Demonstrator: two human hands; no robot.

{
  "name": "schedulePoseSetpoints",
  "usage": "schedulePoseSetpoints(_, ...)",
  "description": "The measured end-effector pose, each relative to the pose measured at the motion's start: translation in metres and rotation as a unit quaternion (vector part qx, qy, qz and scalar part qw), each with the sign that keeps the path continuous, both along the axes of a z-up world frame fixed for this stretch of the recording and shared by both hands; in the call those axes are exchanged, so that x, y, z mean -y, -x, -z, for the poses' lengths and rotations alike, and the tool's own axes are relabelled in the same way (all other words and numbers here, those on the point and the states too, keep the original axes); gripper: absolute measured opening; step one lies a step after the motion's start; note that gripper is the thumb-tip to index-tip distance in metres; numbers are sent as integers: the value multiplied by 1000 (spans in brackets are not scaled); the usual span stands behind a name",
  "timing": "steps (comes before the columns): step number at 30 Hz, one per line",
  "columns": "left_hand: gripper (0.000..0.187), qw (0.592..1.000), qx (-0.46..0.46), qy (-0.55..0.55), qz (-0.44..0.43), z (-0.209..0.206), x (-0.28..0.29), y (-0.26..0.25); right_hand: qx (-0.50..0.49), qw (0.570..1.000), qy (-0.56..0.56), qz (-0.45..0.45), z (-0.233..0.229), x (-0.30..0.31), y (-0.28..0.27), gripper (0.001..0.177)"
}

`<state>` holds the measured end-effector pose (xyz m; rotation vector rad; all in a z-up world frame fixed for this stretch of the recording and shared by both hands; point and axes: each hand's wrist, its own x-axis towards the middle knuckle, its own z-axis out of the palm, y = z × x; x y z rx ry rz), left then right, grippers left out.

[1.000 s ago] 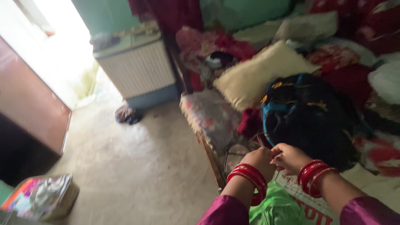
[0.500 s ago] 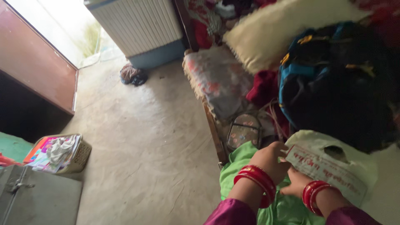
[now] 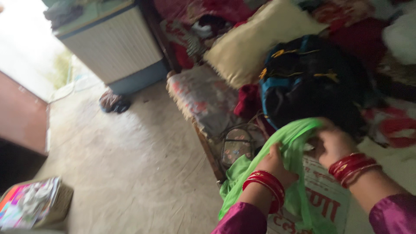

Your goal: The person organizes laundry by picking up individual pieces of clothing and soft items from a bed, folding or bundling them by hand, and placing them into a plastic laundry basket.

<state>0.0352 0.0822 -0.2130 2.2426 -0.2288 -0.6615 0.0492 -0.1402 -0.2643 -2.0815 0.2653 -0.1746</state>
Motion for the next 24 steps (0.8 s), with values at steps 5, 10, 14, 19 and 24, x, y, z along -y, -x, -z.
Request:
schedulePoseSetpoints(5, 137, 993, -12, -88, -82, -59, 24, 7, 47, 764, -619, 177, -69, 27, 1, 17)
schedulePoseSetpoints(10, 88, 980, -69, -162, -88, -20, 60, -4, 60, 976, 170, 123, -87, 112, 7, 26)
schedulePoseSetpoints(14, 58, 939, -129, 129, -291, 42, 101, -28, 94, 917, -385, 47, -62, 190, -21, 16)
schedulePoseSetpoints(19, 43, 905, -33, 210, -368, 0, 172, -56, -183, 903, 388, -7, -6, 193, -51, 42)
schedulePoseSetpoints(24, 35, 858, 66, 455, -229, -70, 223, -41, -180, 937, 298, -26, -17, 182, -70, 42)
